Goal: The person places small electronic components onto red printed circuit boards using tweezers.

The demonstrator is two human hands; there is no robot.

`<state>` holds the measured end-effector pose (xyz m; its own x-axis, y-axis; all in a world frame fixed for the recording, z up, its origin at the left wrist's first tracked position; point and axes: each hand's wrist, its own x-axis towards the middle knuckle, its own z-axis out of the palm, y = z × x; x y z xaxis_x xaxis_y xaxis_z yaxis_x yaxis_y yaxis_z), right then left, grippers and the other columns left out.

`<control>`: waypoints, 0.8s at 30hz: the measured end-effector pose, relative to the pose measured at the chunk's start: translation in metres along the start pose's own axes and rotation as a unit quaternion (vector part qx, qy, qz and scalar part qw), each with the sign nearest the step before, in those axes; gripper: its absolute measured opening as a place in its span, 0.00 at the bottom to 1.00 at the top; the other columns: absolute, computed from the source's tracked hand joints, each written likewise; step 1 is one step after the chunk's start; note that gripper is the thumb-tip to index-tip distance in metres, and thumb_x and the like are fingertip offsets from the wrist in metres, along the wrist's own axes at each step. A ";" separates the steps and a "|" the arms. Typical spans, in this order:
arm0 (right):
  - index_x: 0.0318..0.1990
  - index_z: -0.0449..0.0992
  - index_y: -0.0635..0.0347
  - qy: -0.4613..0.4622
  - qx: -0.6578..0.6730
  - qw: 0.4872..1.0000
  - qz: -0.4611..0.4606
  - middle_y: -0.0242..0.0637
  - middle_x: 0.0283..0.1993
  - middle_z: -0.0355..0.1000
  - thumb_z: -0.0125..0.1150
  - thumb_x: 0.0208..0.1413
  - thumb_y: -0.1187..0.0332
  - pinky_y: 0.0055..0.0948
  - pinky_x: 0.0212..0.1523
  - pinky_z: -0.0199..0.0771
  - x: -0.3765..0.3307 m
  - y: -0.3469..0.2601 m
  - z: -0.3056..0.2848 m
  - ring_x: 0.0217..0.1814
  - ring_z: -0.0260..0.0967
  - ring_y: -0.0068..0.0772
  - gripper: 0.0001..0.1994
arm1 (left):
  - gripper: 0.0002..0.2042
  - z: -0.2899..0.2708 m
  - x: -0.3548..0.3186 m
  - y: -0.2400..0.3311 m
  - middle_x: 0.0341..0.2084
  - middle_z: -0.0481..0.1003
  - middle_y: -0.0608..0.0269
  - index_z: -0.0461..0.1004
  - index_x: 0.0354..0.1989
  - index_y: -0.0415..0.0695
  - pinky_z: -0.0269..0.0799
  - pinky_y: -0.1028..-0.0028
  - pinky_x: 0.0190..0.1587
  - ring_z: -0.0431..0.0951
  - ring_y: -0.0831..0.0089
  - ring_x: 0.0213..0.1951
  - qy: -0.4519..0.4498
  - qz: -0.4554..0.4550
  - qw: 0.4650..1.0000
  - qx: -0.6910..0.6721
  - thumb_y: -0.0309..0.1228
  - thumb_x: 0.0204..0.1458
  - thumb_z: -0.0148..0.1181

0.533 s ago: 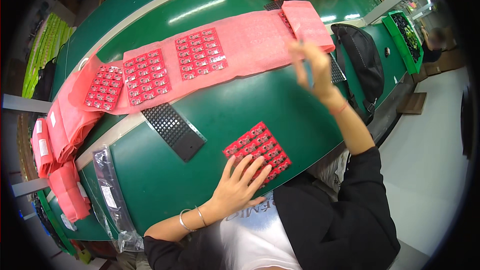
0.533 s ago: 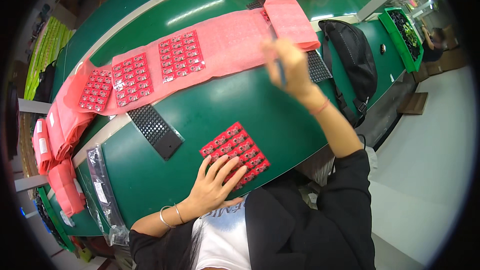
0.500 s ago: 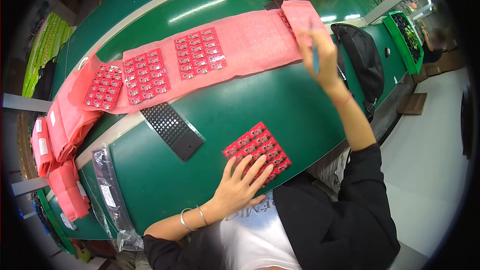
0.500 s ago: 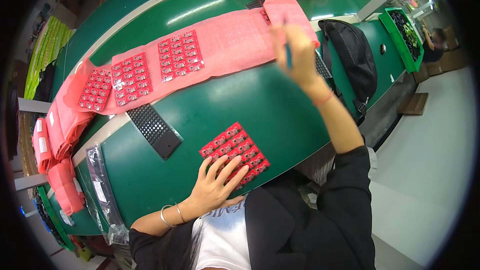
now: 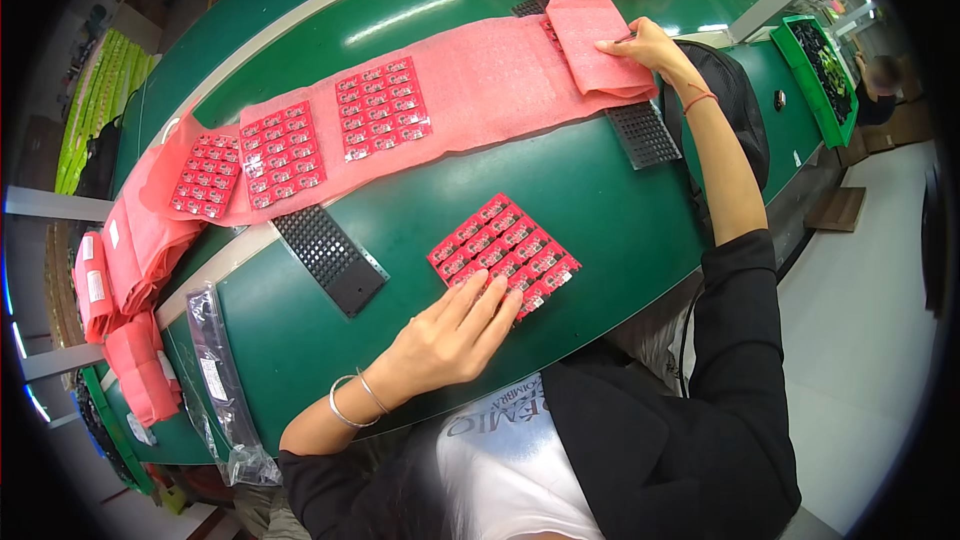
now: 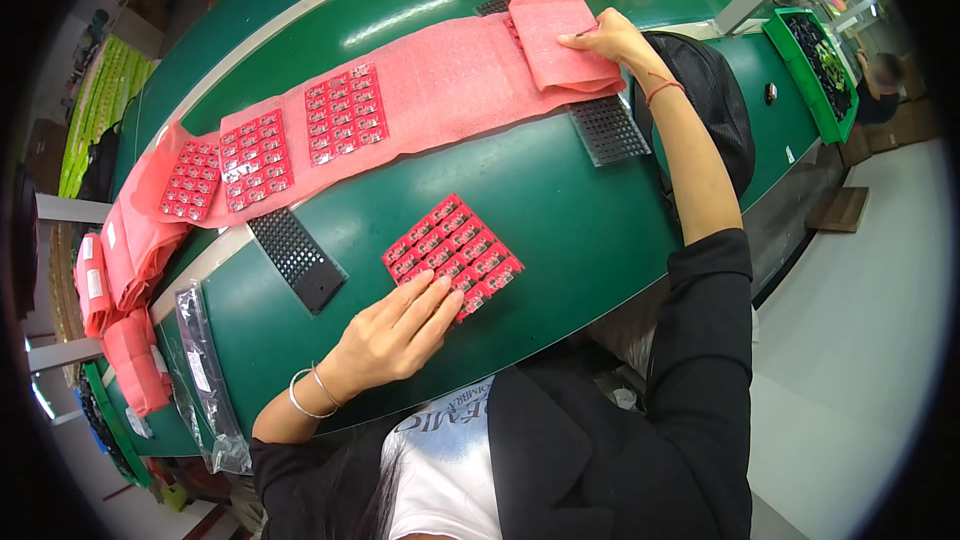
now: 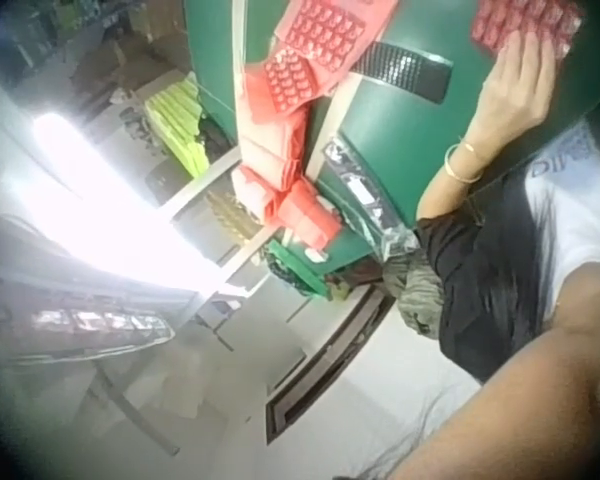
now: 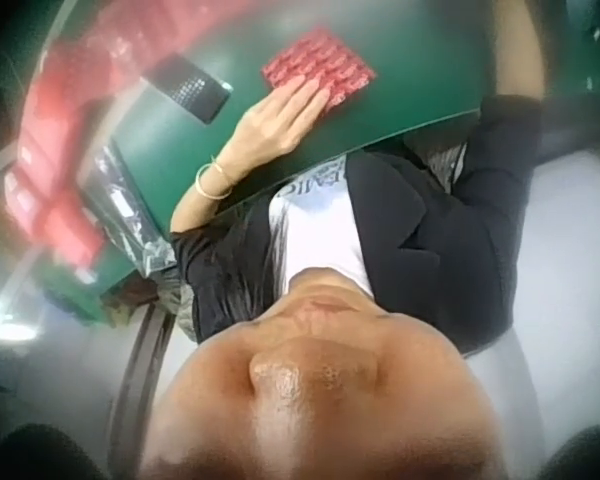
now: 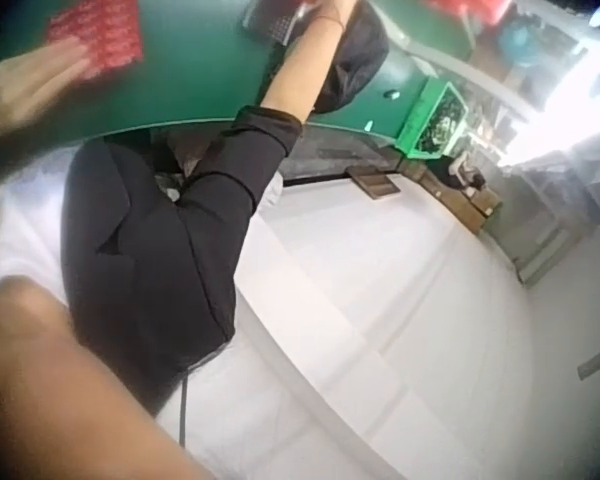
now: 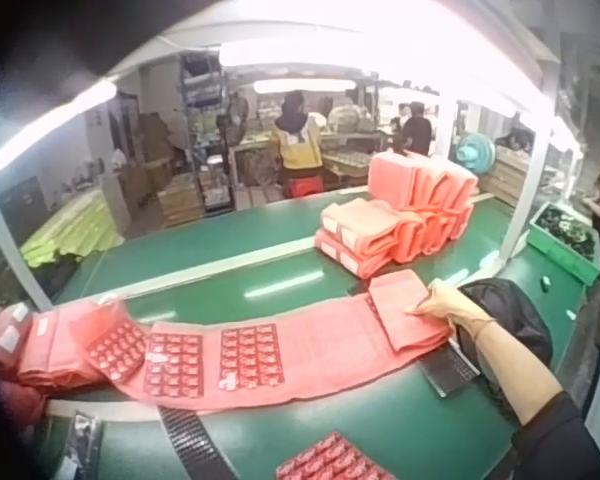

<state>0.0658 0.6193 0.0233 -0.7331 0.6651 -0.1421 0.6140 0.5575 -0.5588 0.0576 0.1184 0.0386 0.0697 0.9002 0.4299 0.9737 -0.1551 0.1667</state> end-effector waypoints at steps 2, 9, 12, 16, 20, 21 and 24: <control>0.42 0.83 0.74 -0.022 0.041 0.999 -0.009 0.49 0.40 0.82 0.82 0.43 0.50 0.36 0.47 0.79 0.005 0.006 -0.002 0.41 0.81 0.41 0.31 | 0.19 -0.004 0.006 -0.004 0.48 0.81 0.51 0.79 0.50 0.35 0.82 0.64 0.54 0.83 0.54 0.51 0.015 -0.001 1.000 -0.006 0.22 0.46 0.67; 0.55 0.73 0.70 0.132 -0.053 0.984 -0.112 0.46 0.46 0.80 0.83 0.43 0.54 0.33 0.50 0.77 0.004 -0.015 -0.011 0.48 0.78 0.36 0.37 | 0.13 -0.028 0.020 -0.020 0.44 0.83 0.52 0.81 0.45 0.35 0.84 0.66 0.49 0.85 0.55 0.47 0.111 -0.038 0.993 0.001 0.22 0.49 0.66; 0.63 0.66 0.61 0.186 -0.186 0.949 -0.171 0.47 0.54 0.75 0.79 0.45 0.63 0.41 0.52 0.78 -0.020 -0.070 0.008 0.53 0.77 0.47 0.38 | 0.13 -0.034 0.016 -0.020 0.44 0.83 0.53 0.81 0.44 0.36 0.84 0.67 0.48 0.85 0.57 0.46 0.116 -0.055 0.991 0.023 0.20 0.49 0.67; 0.58 0.67 0.56 0.267 -0.312 0.864 -0.292 0.42 0.49 0.71 0.69 0.49 0.71 0.41 0.40 0.84 -0.056 -0.140 0.059 0.49 0.77 0.45 0.27 | 0.13 -0.039 0.007 -0.018 0.44 0.83 0.54 0.81 0.44 0.36 0.84 0.67 0.48 0.86 0.57 0.46 0.118 -0.078 0.990 0.032 0.20 0.49 0.68; 0.50 0.73 0.56 0.305 -0.368 0.809 -0.341 0.37 0.46 0.73 0.66 0.54 0.69 0.34 0.29 0.83 -0.059 -0.156 0.105 0.46 0.79 0.35 0.15 | 0.12 -0.047 -0.002 -0.020 0.44 0.83 0.53 0.82 0.43 0.37 0.84 0.67 0.49 0.85 0.56 0.47 0.123 -0.092 0.987 0.053 0.21 0.49 0.68; 0.49 0.73 0.55 0.295 -0.360 0.808 -0.361 0.37 0.45 0.73 0.66 0.54 0.69 0.34 0.29 0.83 -0.059 -0.159 0.104 0.46 0.79 0.35 0.15 | 0.12 -0.049 -0.003 -0.020 0.44 0.83 0.53 0.83 0.43 0.38 0.84 0.66 0.49 0.85 0.56 0.47 0.132 -0.100 0.984 0.060 0.21 0.48 0.69; 0.53 0.71 0.56 0.275 -0.285 0.850 -0.347 0.43 0.45 0.73 0.66 0.54 0.73 0.41 0.34 0.83 -0.055 -0.151 0.082 0.44 0.80 0.43 0.19 | 0.16 -0.052 0.012 -0.035 0.46 0.83 0.52 0.83 0.43 0.41 0.84 0.64 0.48 0.85 0.53 0.50 0.148 -0.100 0.981 0.079 0.16 0.43 0.68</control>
<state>-0.0109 0.4577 0.0482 -0.8249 0.1227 0.5517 0.2466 0.9565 0.1560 0.0127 0.1133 0.0835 -0.1700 0.7447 0.6454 0.9845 0.0997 0.1443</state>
